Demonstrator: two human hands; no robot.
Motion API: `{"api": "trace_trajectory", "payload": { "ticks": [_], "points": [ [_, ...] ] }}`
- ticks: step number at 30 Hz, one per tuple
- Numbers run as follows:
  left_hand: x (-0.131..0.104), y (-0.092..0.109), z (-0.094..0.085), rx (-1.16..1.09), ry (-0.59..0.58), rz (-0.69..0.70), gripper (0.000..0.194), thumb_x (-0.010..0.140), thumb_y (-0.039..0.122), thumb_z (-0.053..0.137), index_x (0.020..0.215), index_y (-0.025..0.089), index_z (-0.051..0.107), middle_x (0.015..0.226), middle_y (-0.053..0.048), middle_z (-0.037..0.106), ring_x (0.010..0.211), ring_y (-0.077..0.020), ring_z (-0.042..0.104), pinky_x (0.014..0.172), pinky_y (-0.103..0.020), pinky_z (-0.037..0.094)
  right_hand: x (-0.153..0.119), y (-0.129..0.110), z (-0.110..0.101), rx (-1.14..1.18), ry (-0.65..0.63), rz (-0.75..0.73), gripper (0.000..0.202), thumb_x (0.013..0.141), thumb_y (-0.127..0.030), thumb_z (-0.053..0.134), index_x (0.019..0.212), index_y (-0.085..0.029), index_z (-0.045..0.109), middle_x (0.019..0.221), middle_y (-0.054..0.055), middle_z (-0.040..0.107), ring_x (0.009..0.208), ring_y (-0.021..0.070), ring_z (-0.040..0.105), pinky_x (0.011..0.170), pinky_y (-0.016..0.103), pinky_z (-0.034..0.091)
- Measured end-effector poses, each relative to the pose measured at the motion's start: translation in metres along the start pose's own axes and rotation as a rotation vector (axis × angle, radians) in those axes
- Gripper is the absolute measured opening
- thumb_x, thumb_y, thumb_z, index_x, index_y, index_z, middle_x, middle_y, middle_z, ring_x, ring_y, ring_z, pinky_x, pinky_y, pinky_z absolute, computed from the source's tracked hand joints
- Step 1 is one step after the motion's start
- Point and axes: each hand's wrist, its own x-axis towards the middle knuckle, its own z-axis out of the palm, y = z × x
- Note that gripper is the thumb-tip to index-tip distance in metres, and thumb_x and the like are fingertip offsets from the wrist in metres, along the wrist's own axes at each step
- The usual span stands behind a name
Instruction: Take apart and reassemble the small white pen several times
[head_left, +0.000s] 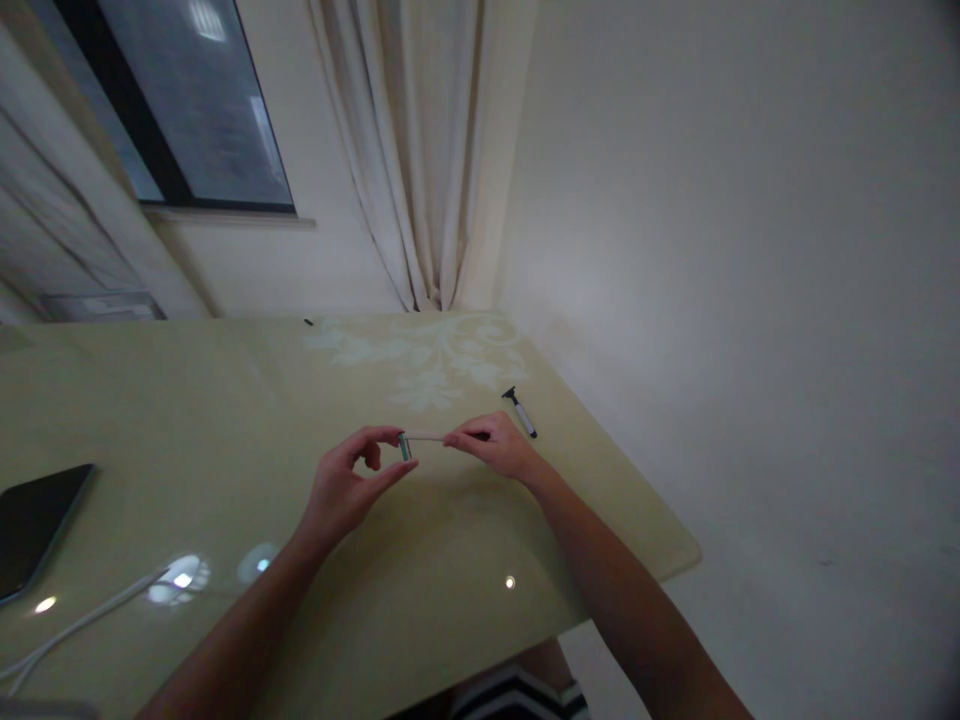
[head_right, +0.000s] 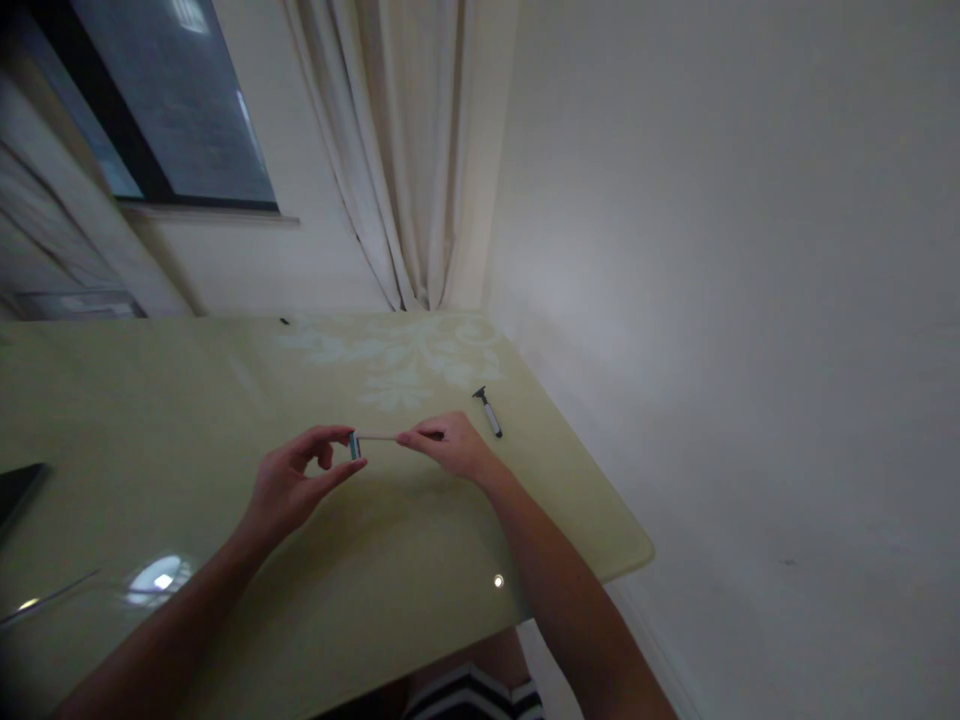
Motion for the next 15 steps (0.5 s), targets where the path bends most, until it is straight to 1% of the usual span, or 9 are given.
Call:
{"api": "trace_trajectory", "payload": {
  "ticks": [3, 4, 7, 8, 11, 12, 15],
  "points": [
    [-0.0007, -0.0027, -0.0004, 0.006, 0.016, -0.002, 0.038, 0.078, 0.047, 0.084, 0.107, 0.024, 0.076, 0.072, 0.003, 0.064, 0.061, -0.0123, 0.056, 0.062, -0.024, 0.049, 0.0, 0.0003, 0.0, 0.048, -0.09, 0.0, 0.054, 0.093, -0.064, 0.064, 0.095, -0.014, 0.085, 0.057, -0.003, 0.049, 0.055, 0.0095, 0.037, 0.052, 0.025, 0.024],
    [-0.0008, -0.0033, -0.0006, 0.005, 0.02, 0.001, 0.039, 0.078, 0.047, 0.084, 0.107, 0.024, 0.075, 0.073, 0.003, 0.064, 0.062, -0.0121, 0.056, 0.062, -0.024, 0.049, 0.0, 0.0004, -0.0001, 0.042, -0.089, 0.0, 0.054, 0.093, -0.063, 0.064, 0.095, -0.014, 0.085, 0.057, -0.004, 0.048, 0.055, 0.0094, 0.037, 0.052, 0.025, 0.024],
    [-0.0008, -0.0035, -0.001, -0.001, 0.01, 0.01, 0.039, 0.078, 0.047, 0.084, 0.107, 0.023, 0.075, 0.076, 0.003, 0.065, 0.062, -0.0118, 0.055, 0.063, -0.024, 0.049, 0.0, 0.0005, -0.0009, 0.01, 0.005, -0.001, 0.054, 0.093, -0.062, 0.065, 0.09, -0.012, 0.085, 0.056, -0.004, 0.045, 0.056, 0.0095, 0.037, 0.053, 0.026, 0.023],
    [-0.0007, -0.0031, -0.001, -0.002, 0.009, 0.014, 0.038, 0.078, 0.046, 0.084, 0.107, 0.023, 0.075, 0.075, 0.003, 0.065, 0.062, -0.0118, 0.055, 0.063, -0.024, 0.049, -0.0001, 0.0004, -0.0011, 0.02, 0.004, 0.0, 0.054, 0.093, -0.062, 0.065, 0.09, -0.012, 0.085, 0.057, -0.004, 0.045, 0.056, 0.0095, 0.037, 0.053, 0.026, 0.023],
    [-0.0004, -0.001, -0.0012, 0.004, 0.017, 0.023, 0.037, 0.078, 0.046, 0.084, 0.106, 0.023, 0.075, 0.073, 0.003, 0.065, 0.062, -0.0125, 0.056, 0.064, -0.025, 0.05, -0.0001, -0.0001, -0.0011, 0.072, -0.097, 0.02, 0.055, 0.093, -0.064, 0.063, 0.096, -0.014, 0.085, 0.056, -0.004, 0.045, 0.055, 0.0094, 0.036, 0.052, 0.025, 0.022],
    [-0.0004, -0.0004, -0.0012, 0.006, 0.02, 0.025, 0.037, 0.078, 0.046, 0.084, 0.106, 0.023, 0.075, 0.074, 0.003, 0.065, 0.063, -0.0126, 0.057, 0.064, -0.025, 0.05, -0.0001, -0.0003, -0.0011, 0.068, -0.105, 0.03, 0.056, 0.093, -0.065, 0.063, 0.096, -0.014, 0.085, 0.056, -0.004, 0.044, 0.054, 0.0094, 0.035, 0.052, 0.025, 0.022],
    [-0.0003, 0.0001, -0.0012, 0.01, 0.018, 0.023, 0.037, 0.078, 0.046, 0.083, 0.105, 0.023, 0.076, 0.075, 0.002, 0.066, 0.062, -0.0125, 0.056, 0.064, -0.025, 0.05, 0.0, -0.0006, -0.0011, 0.03, -0.016, 0.038, 0.057, 0.093, -0.066, 0.063, 0.092, -0.013, 0.085, 0.055, -0.004, 0.043, 0.055, 0.0097, 0.035, 0.052, 0.026, 0.022]
  ]
}}
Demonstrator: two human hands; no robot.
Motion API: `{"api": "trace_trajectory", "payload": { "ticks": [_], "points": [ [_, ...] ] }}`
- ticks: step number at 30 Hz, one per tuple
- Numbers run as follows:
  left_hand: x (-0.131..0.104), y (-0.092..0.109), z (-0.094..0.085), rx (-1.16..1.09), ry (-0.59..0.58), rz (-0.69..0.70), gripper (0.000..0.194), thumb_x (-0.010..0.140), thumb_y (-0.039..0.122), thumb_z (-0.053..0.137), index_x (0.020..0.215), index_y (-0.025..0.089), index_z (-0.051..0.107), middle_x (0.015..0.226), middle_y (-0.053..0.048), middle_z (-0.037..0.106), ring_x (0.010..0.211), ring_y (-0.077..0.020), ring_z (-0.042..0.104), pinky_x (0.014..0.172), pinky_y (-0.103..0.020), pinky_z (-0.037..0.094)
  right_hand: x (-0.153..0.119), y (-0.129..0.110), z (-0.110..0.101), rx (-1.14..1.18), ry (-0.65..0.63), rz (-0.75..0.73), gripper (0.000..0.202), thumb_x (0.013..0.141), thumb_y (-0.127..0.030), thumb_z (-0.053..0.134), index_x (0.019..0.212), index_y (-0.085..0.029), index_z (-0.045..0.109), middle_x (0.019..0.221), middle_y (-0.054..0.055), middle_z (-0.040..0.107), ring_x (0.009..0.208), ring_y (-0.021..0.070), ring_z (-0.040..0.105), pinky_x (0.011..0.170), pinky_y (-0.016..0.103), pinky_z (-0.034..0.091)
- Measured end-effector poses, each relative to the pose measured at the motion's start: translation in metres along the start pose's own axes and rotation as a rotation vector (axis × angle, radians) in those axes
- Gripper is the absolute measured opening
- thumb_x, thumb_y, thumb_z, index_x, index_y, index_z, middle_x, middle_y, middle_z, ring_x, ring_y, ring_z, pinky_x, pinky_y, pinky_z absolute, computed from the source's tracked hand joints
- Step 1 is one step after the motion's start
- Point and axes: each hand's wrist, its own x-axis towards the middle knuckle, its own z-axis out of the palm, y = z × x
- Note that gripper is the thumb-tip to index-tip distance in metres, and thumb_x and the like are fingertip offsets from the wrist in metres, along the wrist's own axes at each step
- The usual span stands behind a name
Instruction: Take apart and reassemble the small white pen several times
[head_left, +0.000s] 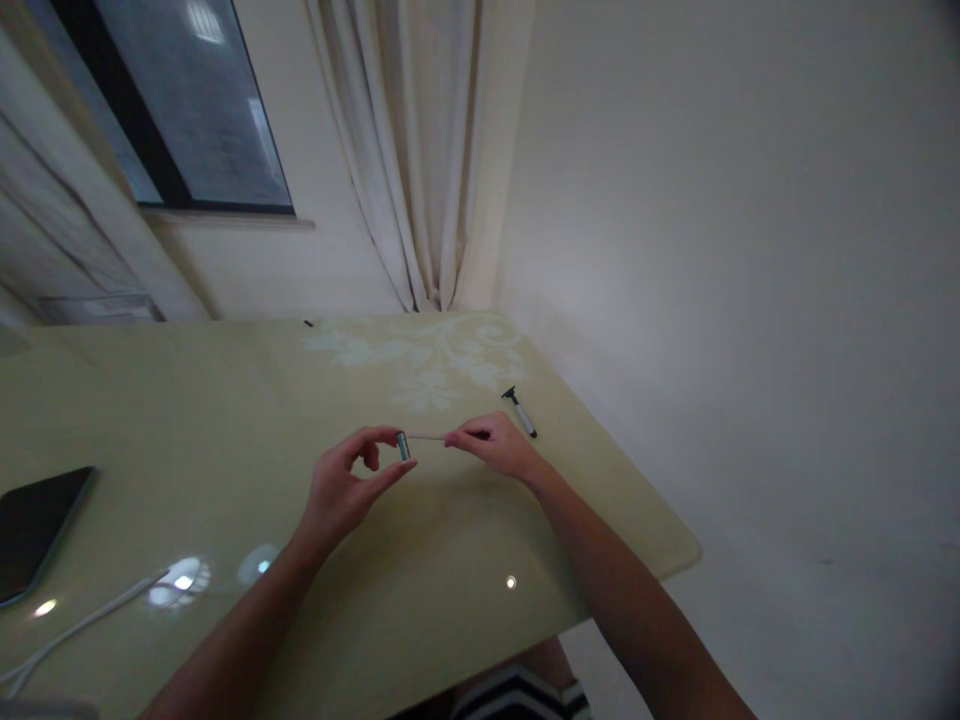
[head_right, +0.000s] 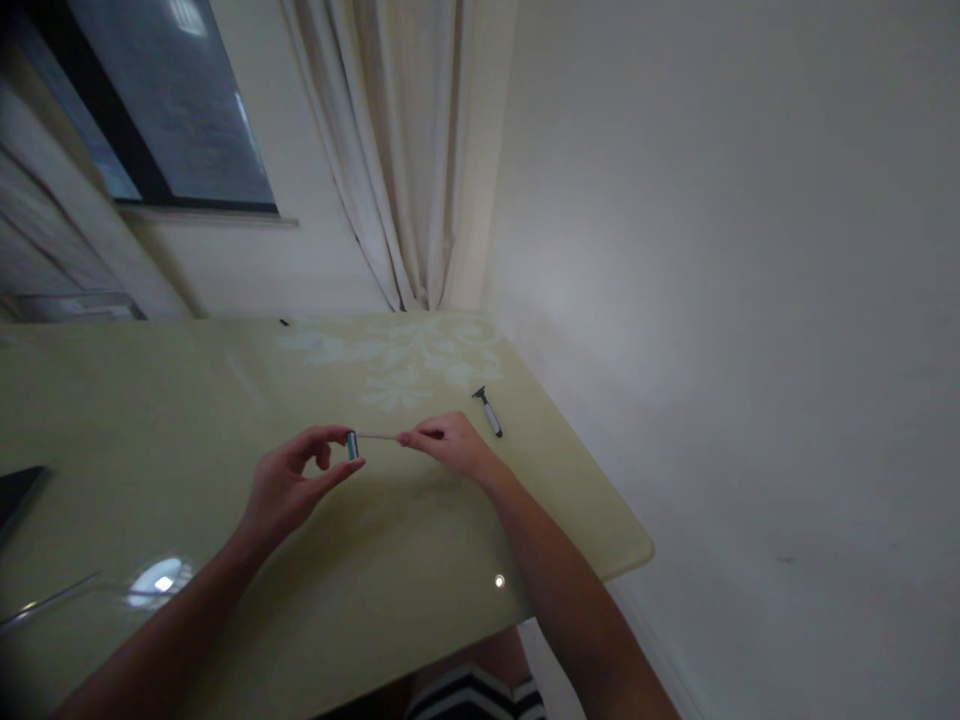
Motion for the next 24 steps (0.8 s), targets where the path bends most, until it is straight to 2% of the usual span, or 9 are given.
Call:
{"api": "trace_trajectory", "payload": {
  "ticks": [5, 9, 13, 17, 22, 24],
  "points": [
    [0.0004, -0.003, 0.0, 0.007, 0.025, -0.001, 0.037, 0.078, 0.047, 0.084, 0.105, 0.023, 0.076, 0.072, 0.003, 0.064, 0.061, -0.0124, 0.055, 0.063, -0.024, 0.05, -0.0003, 0.0003, 0.0003, 0.038, -0.097, -0.011, 0.057, 0.091, -0.067, 0.064, 0.093, -0.014, 0.085, 0.056, -0.004, 0.045, 0.055, 0.0098, 0.036, 0.052, 0.025, 0.023],
    [0.0007, -0.0043, 0.0004, 0.009, 0.024, -0.015, 0.038, 0.077, 0.048, 0.084, 0.105, 0.023, 0.076, 0.073, 0.002, 0.065, 0.061, -0.0124, 0.055, 0.062, -0.024, 0.05, -0.0003, 0.0002, 0.0006, -0.02, 0.006, -0.015, 0.058, 0.092, -0.066, 0.063, 0.089, -0.012, 0.085, 0.056, -0.004, 0.043, 0.056, 0.0101, 0.035, 0.053, 0.026, 0.022],
    [0.0, -0.0047, 0.0009, 0.014, -0.002, 0.0, 0.038, 0.079, 0.048, 0.083, 0.106, 0.023, 0.076, 0.073, 0.003, 0.065, 0.061, -0.0126, 0.056, 0.063, -0.025, 0.05, -0.0003, -0.001, 0.0009, 0.027, -0.11, -0.007, 0.056, 0.093, -0.066, 0.063, 0.094, -0.014, 0.085, 0.056, -0.004, 0.043, 0.054, 0.0094, 0.035, 0.052, 0.025, 0.022],
    [-0.0003, -0.0033, 0.0007, 0.01, -0.008, 0.018, 0.036, 0.079, 0.047, 0.083, 0.105, 0.023, 0.076, 0.076, 0.002, 0.067, 0.061, -0.0119, 0.055, 0.063, -0.024, 0.05, 0.0003, -0.0005, 0.0003, -0.041, 0.008, 0.003, 0.057, 0.094, -0.065, 0.063, 0.089, -0.012, 0.085, 0.055, -0.004, 0.041, 0.054, 0.0095, 0.035, 0.052, 0.026, 0.021],
    [-0.0002, -0.0002, 0.0005, 0.006, -0.002, 0.047, 0.035, 0.079, 0.045, 0.083, 0.106, 0.023, 0.075, 0.075, 0.003, 0.067, 0.061, -0.0116, 0.056, 0.063, -0.024, 0.05, 0.0008, -0.0004, 0.0012, -0.002, -0.079, -0.016, 0.054, 0.094, -0.063, 0.064, 0.091, -0.014, 0.085, 0.055, -0.004, 0.044, 0.054, 0.0091, 0.036, 0.053, 0.025, 0.022],
    [-0.0002, 0.0001, 0.0008, 0.002, -0.009, 0.056, 0.035, 0.079, 0.045, 0.083, 0.105, 0.023, 0.075, 0.077, 0.003, 0.068, 0.061, -0.0113, 0.056, 0.063, -0.023, 0.05, 0.0011, 0.0002, 0.001, -0.062, -0.009, -0.008, 0.056, 0.094, -0.063, 0.062, 0.086, -0.013, 0.084, 0.054, -0.004, 0.042, 0.054, 0.0093, 0.036, 0.053, 0.026, 0.022]
  ]
}}
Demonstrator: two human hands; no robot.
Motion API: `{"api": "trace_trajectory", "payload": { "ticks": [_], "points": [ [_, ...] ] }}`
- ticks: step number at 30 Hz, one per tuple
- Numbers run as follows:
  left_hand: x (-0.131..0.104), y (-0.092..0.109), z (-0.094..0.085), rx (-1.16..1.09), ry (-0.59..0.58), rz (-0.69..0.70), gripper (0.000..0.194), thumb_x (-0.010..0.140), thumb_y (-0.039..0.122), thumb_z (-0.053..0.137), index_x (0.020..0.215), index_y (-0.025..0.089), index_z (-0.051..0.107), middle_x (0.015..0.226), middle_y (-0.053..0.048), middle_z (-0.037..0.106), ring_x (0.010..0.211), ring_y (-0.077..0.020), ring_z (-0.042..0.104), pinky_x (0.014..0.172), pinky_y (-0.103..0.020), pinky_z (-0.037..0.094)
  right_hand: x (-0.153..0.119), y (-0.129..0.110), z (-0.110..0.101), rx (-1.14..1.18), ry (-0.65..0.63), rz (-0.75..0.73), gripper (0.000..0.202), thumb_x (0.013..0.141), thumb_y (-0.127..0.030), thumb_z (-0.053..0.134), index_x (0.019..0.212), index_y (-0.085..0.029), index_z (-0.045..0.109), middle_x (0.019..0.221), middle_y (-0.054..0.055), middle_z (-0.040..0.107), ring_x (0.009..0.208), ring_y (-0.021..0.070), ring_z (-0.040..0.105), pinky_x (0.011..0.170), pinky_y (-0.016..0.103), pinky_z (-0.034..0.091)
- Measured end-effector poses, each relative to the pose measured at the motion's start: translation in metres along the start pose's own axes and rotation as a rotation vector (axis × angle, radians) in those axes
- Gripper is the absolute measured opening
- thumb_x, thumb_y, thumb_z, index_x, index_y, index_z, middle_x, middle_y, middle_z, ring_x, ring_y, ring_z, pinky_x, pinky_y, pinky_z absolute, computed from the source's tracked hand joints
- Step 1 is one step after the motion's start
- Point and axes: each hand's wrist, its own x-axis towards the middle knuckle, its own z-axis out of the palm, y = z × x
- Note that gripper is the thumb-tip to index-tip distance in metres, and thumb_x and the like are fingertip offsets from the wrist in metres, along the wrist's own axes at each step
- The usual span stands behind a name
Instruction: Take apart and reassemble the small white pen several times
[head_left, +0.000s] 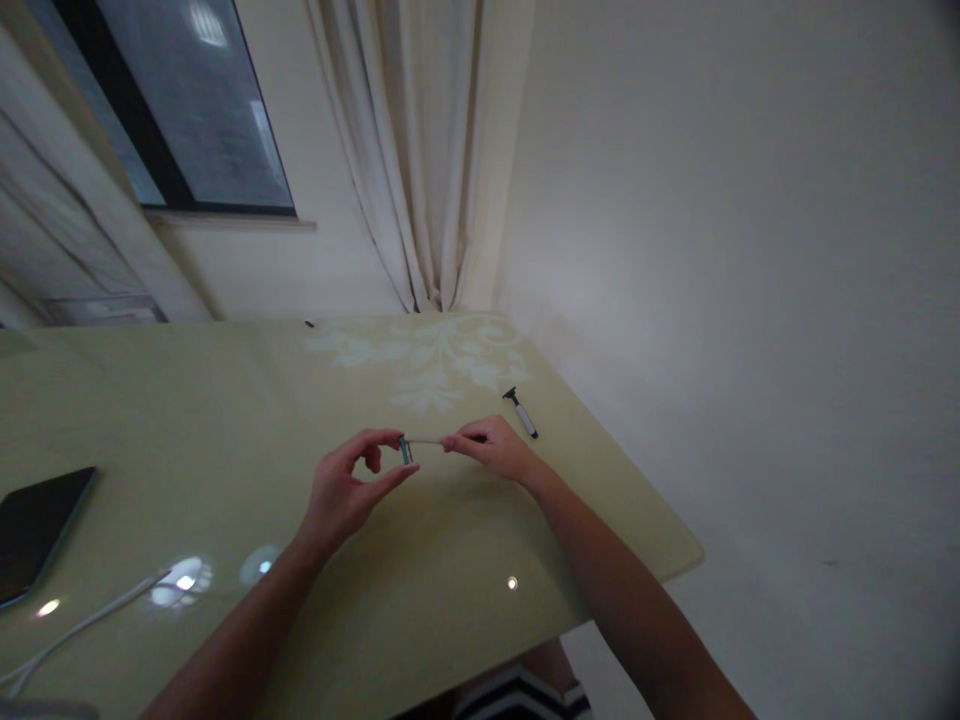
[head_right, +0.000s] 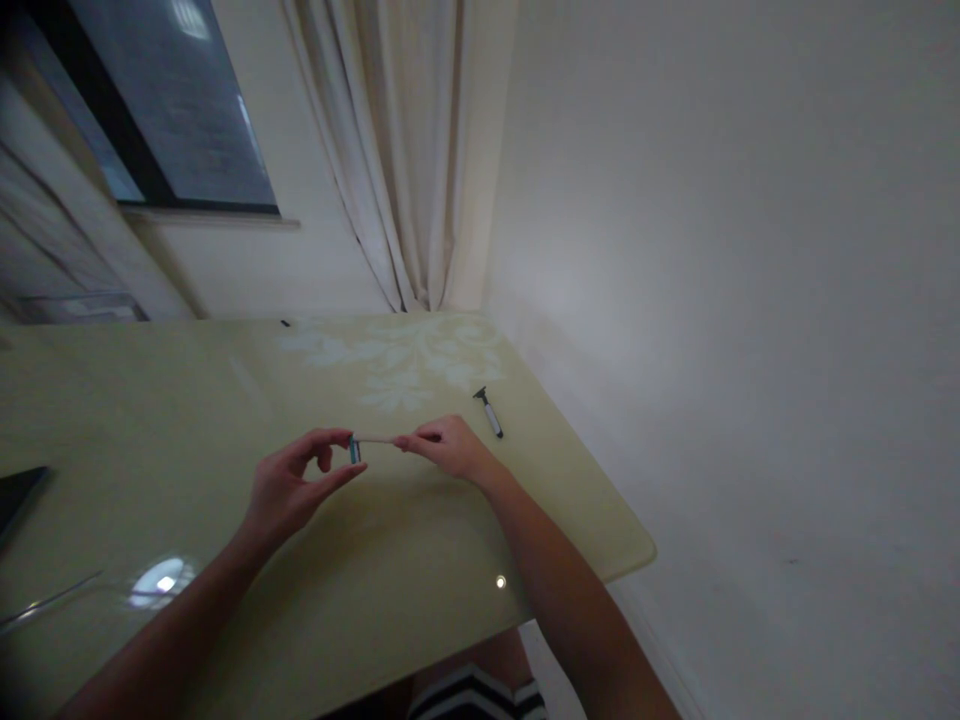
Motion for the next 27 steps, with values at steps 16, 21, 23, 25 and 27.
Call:
{"api": "trace_trajectory", "payload": {
  "ticks": [16, 21, 23, 25, 27],
  "points": [
    [-0.0012, 0.0012, -0.0005, -0.014, 0.01, 0.006, 0.035, 0.08, 0.044, 0.084, 0.106, 0.023, 0.075, 0.077, 0.003, 0.069, 0.061, -0.011, 0.055, 0.063, -0.023, 0.05, -0.0005, -0.0041, 0.0001, 0.008, -0.011, 0.014, 0.062, 0.093, -0.069, 0.06, 0.087, -0.012, 0.085, 0.052, -0.004, 0.041, 0.053, 0.0092, 0.034, 0.053, 0.026, 0.021],
    [-0.0015, 0.0005, -0.0007, -0.009, 0.001, 0.022, 0.034, 0.08, 0.044, 0.084, 0.106, 0.024, 0.074, 0.079, 0.003, 0.069, 0.06, -0.0106, 0.055, 0.062, -0.022, 0.05, -0.0005, -0.0028, -0.0005, 0.018, 0.021, 0.021, 0.061, 0.092, -0.069, 0.062, 0.087, -0.013, 0.085, 0.053, -0.005, 0.04, 0.053, 0.0093, 0.034, 0.053, 0.026, 0.021],
    [-0.0011, 0.001, -0.0009, -0.007, 0.004, 0.023, 0.035, 0.08, 0.044, 0.084, 0.107, 0.023, 0.074, 0.079, 0.003, 0.069, 0.061, -0.0108, 0.055, 0.063, -0.023, 0.05, -0.0003, -0.0028, -0.0006, 0.043, -0.033, 0.029, 0.059, 0.092, -0.068, 0.062, 0.089, -0.013, 0.085, 0.053, -0.005, 0.041, 0.053, 0.009, 0.034, 0.053, 0.026, 0.021],
    [-0.0005, 0.0018, -0.001, -0.005, -0.002, 0.017, 0.035, 0.08, 0.045, 0.084, 0.106, 0.023, 0.074, 0.078, 0.003, 0.069, 0.06, -0.011, 0.055, 0.062, -0.023, 0.05, 0.0001, -0.0028, -0.0011, 0.004, 0.0, 0.038, 0.059, 0.093, -0.066, 0.062, 0.087, -0.013, 0.085, 0.052, -0.005, 0.04, 0.053, 0.009, 0.034, 0.053, 0.026, 0.02],
    [0.0, 0.0023, -0.001, -0.007, -0.015, 0.009, 0.035, 0.08, 0.045, 0.083, 0.105, 0.023, 0.075, 0.078, 0.003, 0.069, 0.06, -0.0111, 0.055, 0.062, -0.023, 0.05, 0.0004, -0.0028, -0.0017, -0.035, 0.062, 0.035, 0.059, 0.094, -0.065, 0.061, 0.084, -0.012, 0.085, 0.052, -0.005, 0.039, 0.053, 0.0092, 0.034, 0.053, 0.027, 0.02]
  ]
}}
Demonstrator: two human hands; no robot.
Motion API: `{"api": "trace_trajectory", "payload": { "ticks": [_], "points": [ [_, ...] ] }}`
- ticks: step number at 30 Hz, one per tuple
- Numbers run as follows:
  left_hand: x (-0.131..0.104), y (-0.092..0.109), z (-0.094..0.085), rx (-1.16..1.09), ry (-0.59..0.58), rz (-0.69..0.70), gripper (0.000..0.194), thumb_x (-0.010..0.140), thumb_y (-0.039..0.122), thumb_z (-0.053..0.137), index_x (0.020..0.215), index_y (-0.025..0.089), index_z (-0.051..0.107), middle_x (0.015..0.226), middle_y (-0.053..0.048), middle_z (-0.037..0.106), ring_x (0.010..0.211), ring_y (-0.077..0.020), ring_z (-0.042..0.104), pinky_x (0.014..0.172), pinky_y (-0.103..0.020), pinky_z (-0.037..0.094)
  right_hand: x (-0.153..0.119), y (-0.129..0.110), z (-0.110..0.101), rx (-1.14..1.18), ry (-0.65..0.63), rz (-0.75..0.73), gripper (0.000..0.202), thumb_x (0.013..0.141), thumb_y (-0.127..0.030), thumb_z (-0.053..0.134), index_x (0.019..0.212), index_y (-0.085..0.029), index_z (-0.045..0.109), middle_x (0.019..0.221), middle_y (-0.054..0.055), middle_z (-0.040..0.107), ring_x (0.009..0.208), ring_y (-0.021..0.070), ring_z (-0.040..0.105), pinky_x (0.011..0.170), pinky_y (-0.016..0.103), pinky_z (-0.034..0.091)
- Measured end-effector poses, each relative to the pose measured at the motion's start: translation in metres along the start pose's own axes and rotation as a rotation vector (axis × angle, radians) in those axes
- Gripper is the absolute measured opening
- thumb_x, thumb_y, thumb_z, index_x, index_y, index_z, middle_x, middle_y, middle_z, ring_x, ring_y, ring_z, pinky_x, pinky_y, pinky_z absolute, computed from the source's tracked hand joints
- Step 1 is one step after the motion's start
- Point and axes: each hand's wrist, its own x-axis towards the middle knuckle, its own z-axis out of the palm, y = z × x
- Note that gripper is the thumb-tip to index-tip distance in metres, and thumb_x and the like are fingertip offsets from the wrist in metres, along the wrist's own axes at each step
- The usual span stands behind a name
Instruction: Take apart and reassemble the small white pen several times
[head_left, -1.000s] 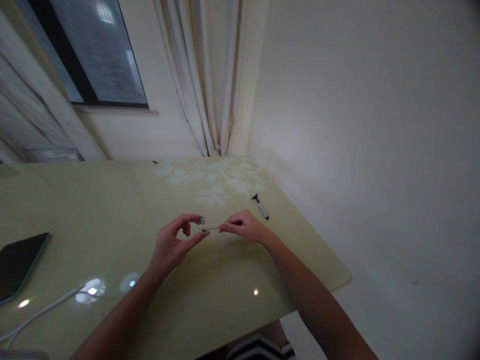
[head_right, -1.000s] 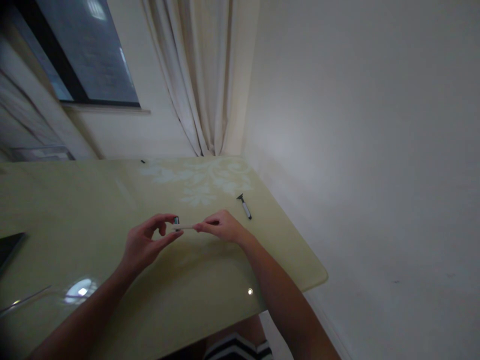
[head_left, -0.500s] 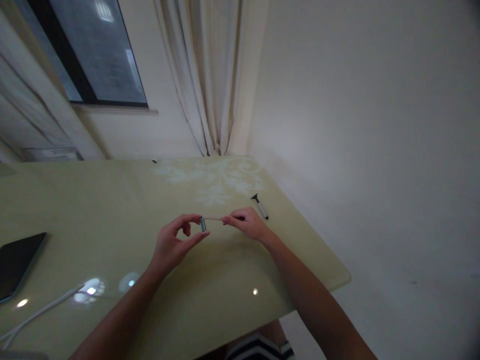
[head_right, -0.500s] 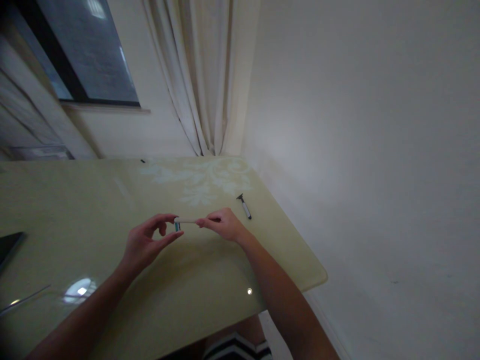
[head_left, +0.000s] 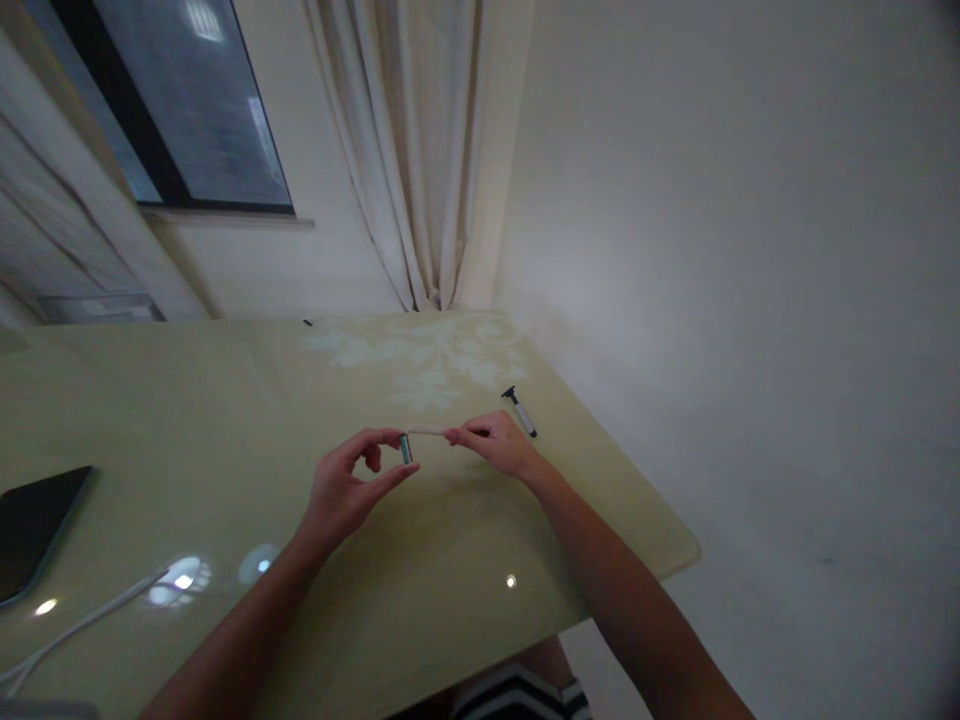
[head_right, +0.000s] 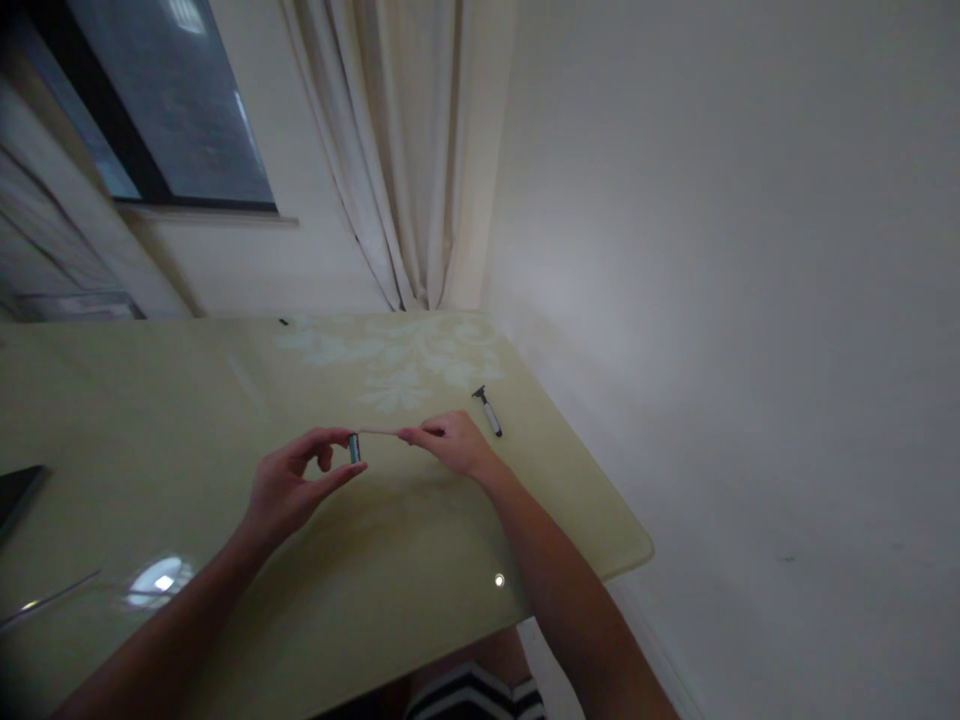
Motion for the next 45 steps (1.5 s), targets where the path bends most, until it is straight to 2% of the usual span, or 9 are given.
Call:
{"api": "trace_trajectory", "payload": {
  "ticks": [5, 9, 13, 17, 21, 25, 29, 34, 45],
  "points": [
    [-0.0005, -0.0021, 0.0003, 0.005, 0.017, -0.006, 0.036, 0.079, 0.046, 0.084, 0.107, 0.023, 0.074, 0.078, 0.003, 0.069, 0.06, -0.0112, 0.055, 0.063, -0.023, 0.05, -0.0008, 0.0005, 0.0008, 0.075, -0.108, -0.021, 0.057, 0.092, -0.066, 0.063, 0.089, -0.013, 0.086, 0.053, -0.005, 0.043, 0.053, 0.0089, 0.034, 0.053, 0.026, 0.021],
    [-0.0014, -0.0055, 0.0, 0.006, -0.004, -0.006, 0.035, 0.08, 0.045, 0.083, 0.106, 0.024, 0.074, 0.079, 0.002, 0.069, 0.06, -0.0111, 0.055, 0.062, -0.023, 0.05, -0.0023, -0.0005, -0.0006, 0.038, -0.039, 0.009, 0.057, 0.092, -0.065, 0.064, 0.086, -0.012, 0.085, 0.052, -0.005, 0.04, 0.053, 0.009, 0.034, 0.053, 0.026, 0.02],
    [-0.001, -0.0068, -0.0003, 0.012, 0.011, -0.023, 0.036, 0.08, 0.046, 0.083, 0.107, 0.024, 0.075, 0.077, 0.003, 0.068, 0.061, -0.0116, 0.055, 0.063, -0.023, 0.05, -0.0033, -0.0025, -0.0021, 0.092, -0.153, -0.001, 0.055, 0.091, -0.065, 0.066, 0.089, -0.013, 0.086, 0.053, -0.005, 0.041, 0.053, 0.0086, 0.033, 0.052, 0.026, 0.02],
    [0.0, -0.0048, -0.0005, 0.006, 0.012, -0.029, 0.036, 0.079, 0.047, 0.083, 0.104, 0.023, 0.075, 0.075, 0.003, 0.066, 0.061, -0.0119, 0.055, 0.062, -0.023, 0.05, -0.0029, -0.002, -0.0023, 0.036, -0.06, 0.004, 0.058, 0.092, -0.065, 0.064, 0.088, -0.011, 0.085, 0.052, -0.005, 0.039, 0.053, 0.0087, 0.032, 0.053, 0.027, 0.019],
    [0.0004, -0.0029, -0.0009, 0.006, 0.019, -0.028, 0.035, 0.08, 0.046, 0.083, 0.105, 0.023, 0.075, 0.073, 0.003, 0.065, 0.061, -0.012, 0.056, 0.063, -0.024, 0.05, -0.0025, -0.0013, -0.002, 0.089, -0.165, 0.008, 0.059, 0.09, -0.068, 0.064, 0.092, -0.013, 0.086, 0.053, -0.005, 0.042, 0.053, 0.0086, 0.032, 0.052, 0.026, 0.02],
    [0.0, -0.0037, -0.0004, 0.006, 0.012, -0.026, 0.035, 0.079, 0.046, 0.084, 0.105, 0.023, 0.075, 0.077, 0.002, 0.068, 0.06, -0.0116, 0.055, 0.063, -0.024, 0.05, -0.0024, -0.0005, -0.0024, 0.048, -0.063, 0.005, 0.06, 0.091, -0.067, 0.063, 0.087, -0.012, 0.086, 0.052, -0.005, 0.039, 0.053, 0.0089, 0.033, 0.052, 0.027, 0.019],
    [0.0002, -0.0026, 0.0001, 0.014, 0.03, -0.031, 0.036, 0.078, 0.047, 0.084, 0.105, 0.023, 0.075, 0.073, 0.003, 0.066, 0.06, -0.0121, 0.056, 0.063, -0.024, 0.05, -0.0023, 0.0011, -0.0023, 0.1, -0.161, 0.0, 0.06, 0.09, -0.069, 0.063, 0.092, -0.013, 0.086, 0.053, -0.005, 0.042, 0.053, 0.0092, 0.033, 0.052, 0.026, 0.02],
    [0.0009, 0.0024, 0.0004, 0.002, 0.022, -0.024, 0.036, 0.077, 0.048, 0.084, 0.102, 0.023, 0.076, 0.074, 0.003, 0.068, 0.059, -0.0116, 0.055, 0.062, -0.024, 0.05, -0.0018, 0.0016, -0.0037, 0.022, -0.033, -0.009, 0.062, 0.092, -0.069, 0.061, 0.085, -0.012, 0.085, 0.052, -0.005, 0.039, 0.053, 0.0092, 0.033, 0.052, 0.027, 0.02],
    [-0.0021, 0.0016, 0.0017, -0.01, -0.012, 0.019, 0.036, 0.08, 0.045, 0.084, 0.108, 0.024, 0.074, 0.08, 0.002, 0.07, 0.062, -0.0113, 0.056, 0.065, -0.024, 0.051, -0.0023, 0.0013, -0.0034, 0.061, -0.075, -0.031, 0.059, 0.091, -0.068, 0.064, 0.086, -0.013, 0.085, 0.053, -0.005, 0.041, 0.053, 0.009, 0.034, 0.052, 0.027, 0.02]
  ]
}}
